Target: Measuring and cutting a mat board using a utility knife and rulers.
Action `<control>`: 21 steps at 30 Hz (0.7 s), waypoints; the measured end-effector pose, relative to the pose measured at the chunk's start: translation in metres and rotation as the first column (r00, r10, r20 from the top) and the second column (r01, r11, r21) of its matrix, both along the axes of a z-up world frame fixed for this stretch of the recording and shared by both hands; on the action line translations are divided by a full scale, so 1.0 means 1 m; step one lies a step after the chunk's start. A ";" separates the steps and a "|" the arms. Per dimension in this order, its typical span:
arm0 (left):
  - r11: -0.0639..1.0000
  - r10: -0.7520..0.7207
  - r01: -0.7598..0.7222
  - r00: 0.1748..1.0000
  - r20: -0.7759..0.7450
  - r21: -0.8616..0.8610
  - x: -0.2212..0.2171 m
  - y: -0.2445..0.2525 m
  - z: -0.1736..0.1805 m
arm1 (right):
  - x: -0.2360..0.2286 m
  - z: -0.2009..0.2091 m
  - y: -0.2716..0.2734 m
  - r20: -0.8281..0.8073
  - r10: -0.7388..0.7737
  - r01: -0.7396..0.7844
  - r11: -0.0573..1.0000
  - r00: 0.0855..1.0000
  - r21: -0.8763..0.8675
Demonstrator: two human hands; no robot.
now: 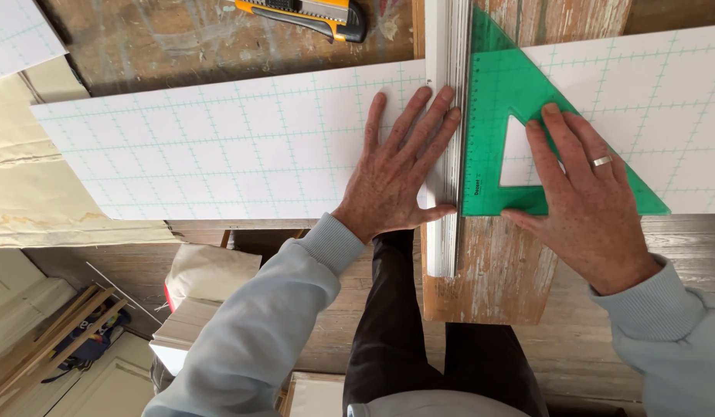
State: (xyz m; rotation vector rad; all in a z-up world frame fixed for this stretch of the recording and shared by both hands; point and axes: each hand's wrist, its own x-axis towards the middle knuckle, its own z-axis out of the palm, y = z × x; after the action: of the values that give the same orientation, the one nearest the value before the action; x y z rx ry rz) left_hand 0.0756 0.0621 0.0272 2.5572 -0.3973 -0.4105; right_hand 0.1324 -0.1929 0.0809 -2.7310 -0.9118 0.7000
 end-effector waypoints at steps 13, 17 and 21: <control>1.000 -0.019 0.019 1.000 0.007 0.008 0.000 0.000 -0.004 | 0.000 0.000 -0.001 0.014 -0.001 0.001 1.000 1.000 0.008; 1.000 -0.012 0.012 1.000 -0.012 -0.003 0.000 0.001 -0.002 | 0.001 -0.001 -0.001 0.008 0.013 -0.013 1.000 1.000 0.003; 1.000 -0.021 0.021 1.000 -0.004 -0.011 0.002 0.000 -0.001 | 0.001 -0.001 -0.002 0.003 0.000 0.000 1.000 1.000 -0.004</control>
State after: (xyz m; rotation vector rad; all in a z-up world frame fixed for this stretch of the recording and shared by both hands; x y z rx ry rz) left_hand 0.0777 0.0625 0.0259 2.5426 -0.4247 -0.4202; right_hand 0.1330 -0.1950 0.0803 -2.7365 -0.9124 0.6986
